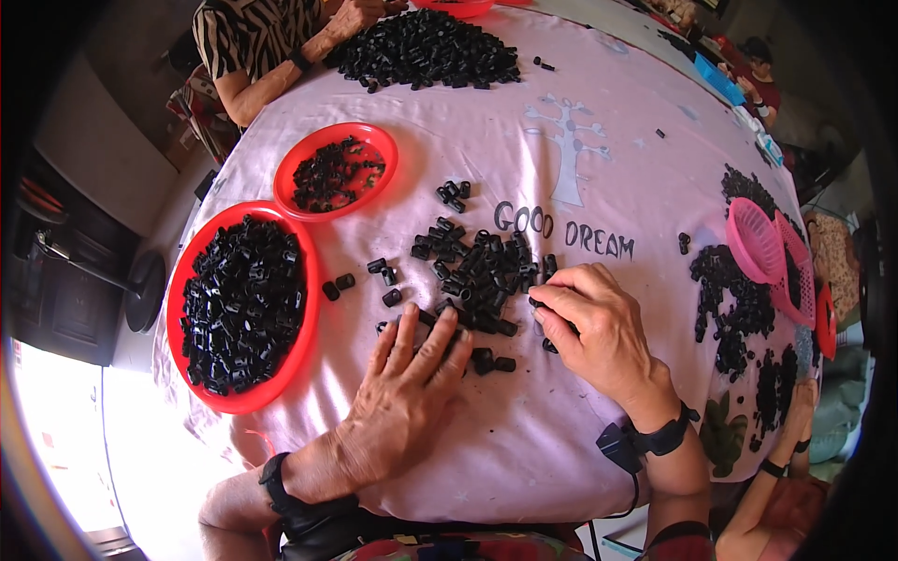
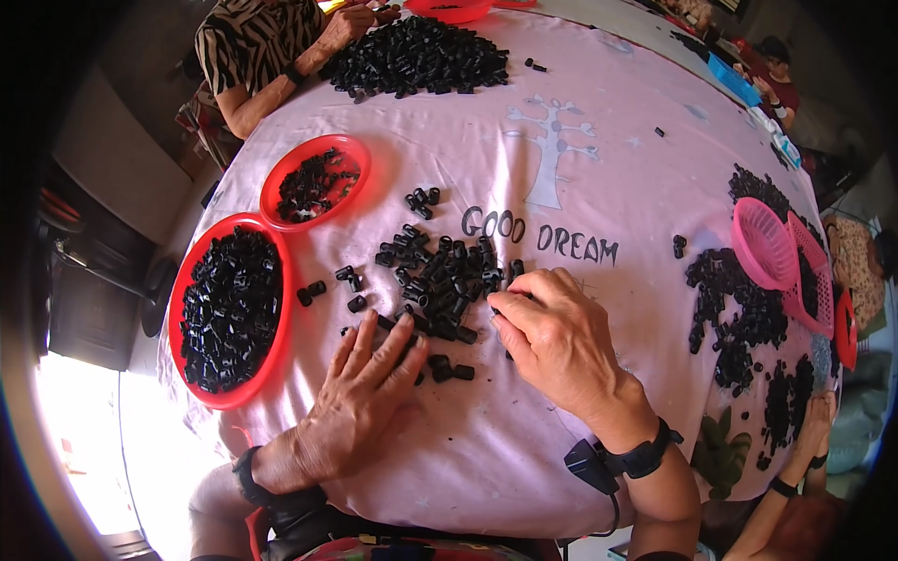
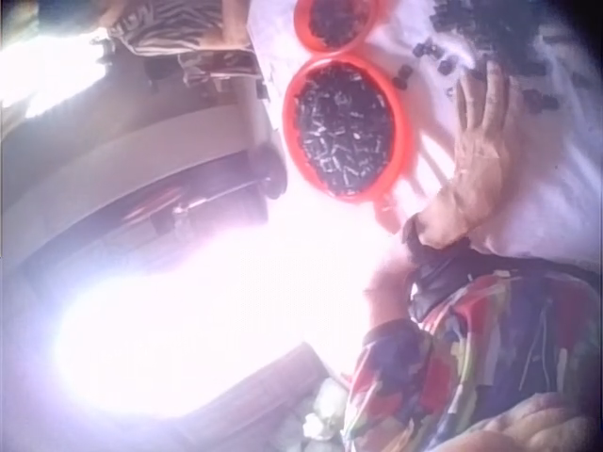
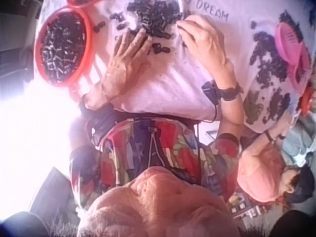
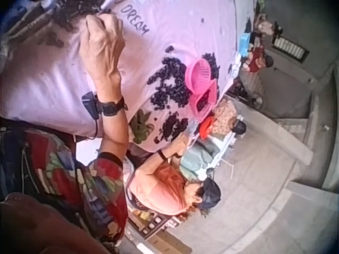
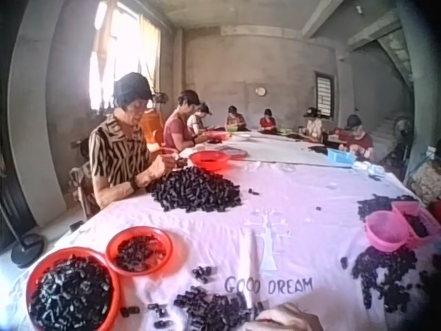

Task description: Sorting and inspecting small black shoe components into groups on a table.

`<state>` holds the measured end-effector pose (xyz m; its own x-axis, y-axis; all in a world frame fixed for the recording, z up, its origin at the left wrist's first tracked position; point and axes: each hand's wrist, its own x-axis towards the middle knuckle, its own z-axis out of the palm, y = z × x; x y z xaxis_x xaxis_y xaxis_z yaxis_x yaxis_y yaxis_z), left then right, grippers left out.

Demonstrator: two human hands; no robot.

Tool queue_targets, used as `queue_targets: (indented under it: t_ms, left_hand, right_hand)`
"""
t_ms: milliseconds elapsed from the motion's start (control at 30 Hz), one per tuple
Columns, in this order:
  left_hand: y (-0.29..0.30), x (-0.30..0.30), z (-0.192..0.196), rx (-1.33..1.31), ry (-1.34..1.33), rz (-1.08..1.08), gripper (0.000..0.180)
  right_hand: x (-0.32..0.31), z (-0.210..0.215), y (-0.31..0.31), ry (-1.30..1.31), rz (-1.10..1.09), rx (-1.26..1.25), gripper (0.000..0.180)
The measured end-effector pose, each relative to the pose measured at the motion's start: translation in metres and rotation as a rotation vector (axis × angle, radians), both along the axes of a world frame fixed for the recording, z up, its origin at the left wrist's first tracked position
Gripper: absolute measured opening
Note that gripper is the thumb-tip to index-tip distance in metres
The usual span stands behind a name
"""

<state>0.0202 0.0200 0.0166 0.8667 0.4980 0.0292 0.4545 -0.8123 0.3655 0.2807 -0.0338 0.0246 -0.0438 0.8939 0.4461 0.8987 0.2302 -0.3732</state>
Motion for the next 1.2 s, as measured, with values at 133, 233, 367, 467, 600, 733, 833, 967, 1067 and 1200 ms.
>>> queue_targets:
  t_ms: [133,233,367,467,600,733,833,967,1067,1200]
  left_hand:
    - [-0.015,-0.007,0.0,-0.043,-0.018,-0.032,0.064]
    - [-0.024,-0.015,-0.003,-0.077,-0.017,-0.086,0.064]
    - [-0.034,-0.017,-0.005,-0.076,-0.014,-0.145,0.072]
    - [-0.037,-0.012,-0.002,-0.119,-0.08,-0.133,0.075]
    - [-0.019,0.007,0.002,-0.037,-0.067,-0.105,0.08]
    - [0.002,0.028,0.004,-0.012,-0.037,-0.095,0.085]
    - [0.006,0.035,-0.003,-0.019,-0.039,-0.11,0.084]
    - [0.001,0.027,0.004,-0.044,0.003,-0.071,0.079]
    - [0.005,0.018,0.007,0.005,0.021,-0.057,0.074]
    - [0.006,0.012,0.015,-0.023,-0.028,-0.05,0.072]
  right_hand:
    - [-0.003,0.002,0.0,0.015,0.04,0.011,0.014]
    - [-0.002,0.003,-0.003,0.01,0.062,-0.054,0.013]
    - [0.002,0.003,-0.004,-0.008,0.057,-0.074,0.011]
    - [0.006,0.01,-0.004,-0.002,0.0,-0.056,0.01]
    - [0.015,0.012,-0.006,-0.038,-0.097,-0.055,0.011]
    - [0.012,0.009,-0.007,-0.042,-0.107,-0.178,0.013]
    - [0.004,0.01,-0.007,0.104,0.067,-0.22,0.015]
    - [0.022,0.019,-0.008,0.078,-0.067,-0.226,0.019]
    - [0.031,0.01,-0.004,0.018,-0.147,-0.128,0.021]
    - [0.027,0.003,-0.003,0.075,-0.02,-0.215,0.024]
